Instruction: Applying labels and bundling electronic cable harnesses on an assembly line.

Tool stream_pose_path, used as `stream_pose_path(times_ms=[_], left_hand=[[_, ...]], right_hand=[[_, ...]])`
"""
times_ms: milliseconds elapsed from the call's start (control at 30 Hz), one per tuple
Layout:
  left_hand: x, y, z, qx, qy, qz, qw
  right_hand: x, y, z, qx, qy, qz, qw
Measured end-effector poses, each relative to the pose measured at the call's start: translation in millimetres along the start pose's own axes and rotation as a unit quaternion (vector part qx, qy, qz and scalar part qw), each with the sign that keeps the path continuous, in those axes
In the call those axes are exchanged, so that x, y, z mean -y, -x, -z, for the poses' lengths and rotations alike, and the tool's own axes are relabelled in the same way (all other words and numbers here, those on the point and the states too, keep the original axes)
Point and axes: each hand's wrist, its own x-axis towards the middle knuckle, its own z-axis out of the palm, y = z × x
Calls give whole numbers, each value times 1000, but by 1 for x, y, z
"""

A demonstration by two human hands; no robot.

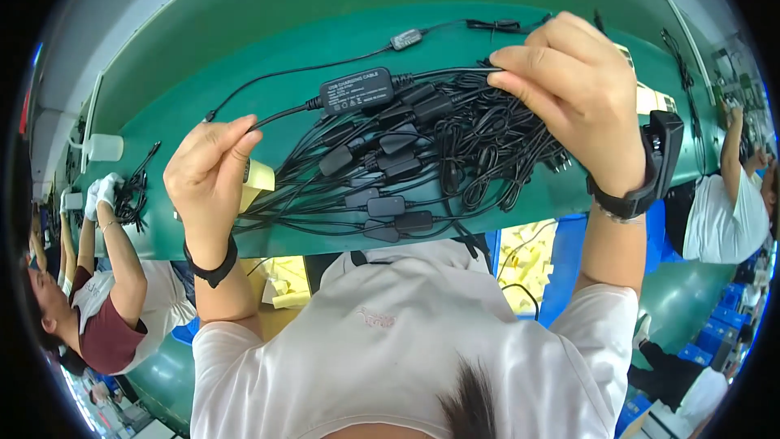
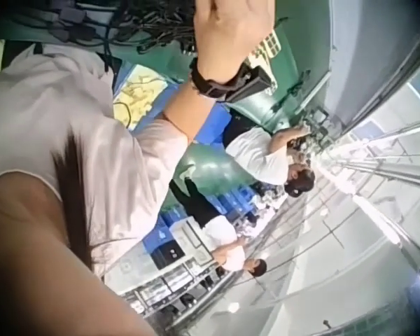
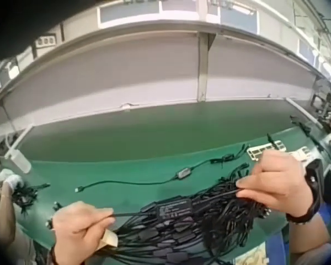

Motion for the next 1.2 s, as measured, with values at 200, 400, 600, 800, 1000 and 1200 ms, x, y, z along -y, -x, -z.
stream_pose_path(times_ms=[200, 400, 600, 800, 1000, 1200], left_hand=[[0, -12, 9, -3, -43, -18, 999], [19, -20, -1, -34, -86, -81, 992], [76, -47, -51, 72, -155, -73, 983], [115, -39, -91, 195, -156, 10, 968], [93, -56, -58, 88, -99, 44, 990], [6, -40, -56, 64, 54, 5, 996]], right_hand=[[-5, 0, -6, -36, -8, 25, 999], [-19, -2, -20, -43, 11, 60, 997], [-77, -15, -72, -3, 94, 116, 989], [-105, 3, -128, 206, 8, 6, 978], [-88, -2, -102, 167, -25, -62, 984], [18, -21, -89, 139, -455, -190, 859]])
